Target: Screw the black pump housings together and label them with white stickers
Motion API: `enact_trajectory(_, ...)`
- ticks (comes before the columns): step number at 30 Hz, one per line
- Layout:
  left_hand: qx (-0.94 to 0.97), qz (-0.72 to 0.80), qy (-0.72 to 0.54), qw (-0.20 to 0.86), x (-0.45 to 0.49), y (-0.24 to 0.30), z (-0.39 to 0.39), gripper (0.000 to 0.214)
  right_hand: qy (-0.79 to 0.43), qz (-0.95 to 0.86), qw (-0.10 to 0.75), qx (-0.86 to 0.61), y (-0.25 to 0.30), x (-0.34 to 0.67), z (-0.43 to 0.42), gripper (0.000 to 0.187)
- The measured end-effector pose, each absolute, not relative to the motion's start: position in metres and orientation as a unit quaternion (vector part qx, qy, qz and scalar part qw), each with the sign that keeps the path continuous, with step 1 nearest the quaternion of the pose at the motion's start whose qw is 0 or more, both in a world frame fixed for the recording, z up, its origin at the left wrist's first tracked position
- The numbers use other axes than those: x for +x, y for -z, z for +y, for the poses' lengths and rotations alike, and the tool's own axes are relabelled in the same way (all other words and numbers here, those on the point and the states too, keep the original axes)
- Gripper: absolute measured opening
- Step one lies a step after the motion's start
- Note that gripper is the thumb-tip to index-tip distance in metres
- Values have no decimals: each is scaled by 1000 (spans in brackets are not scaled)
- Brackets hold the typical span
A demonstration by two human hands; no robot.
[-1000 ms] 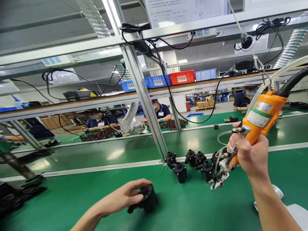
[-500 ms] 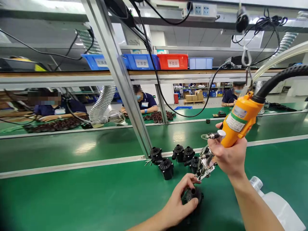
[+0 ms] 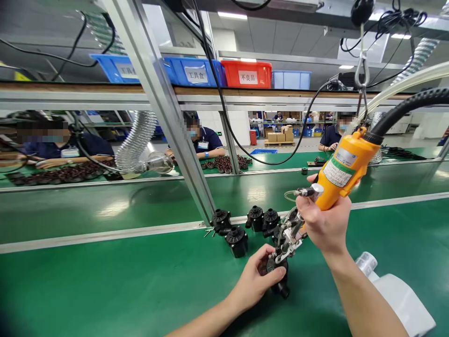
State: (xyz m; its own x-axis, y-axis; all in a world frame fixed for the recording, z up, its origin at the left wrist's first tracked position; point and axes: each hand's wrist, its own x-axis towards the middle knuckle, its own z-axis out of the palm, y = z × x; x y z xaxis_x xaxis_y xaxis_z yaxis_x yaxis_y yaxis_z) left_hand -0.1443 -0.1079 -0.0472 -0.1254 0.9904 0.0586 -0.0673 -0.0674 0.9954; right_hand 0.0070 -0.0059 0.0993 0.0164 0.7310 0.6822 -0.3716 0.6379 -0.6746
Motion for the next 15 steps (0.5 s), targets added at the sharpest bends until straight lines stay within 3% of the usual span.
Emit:
enact_trajectory(6,468,487,-569,469,-146,52,-106,39,-456,-553,676,-171,-103,-4,-13,39)
enact_trajectory(15,461,494,-572,465,-146,55,-105,43,-426,-622,624,-203,-99,-26,-21,36)
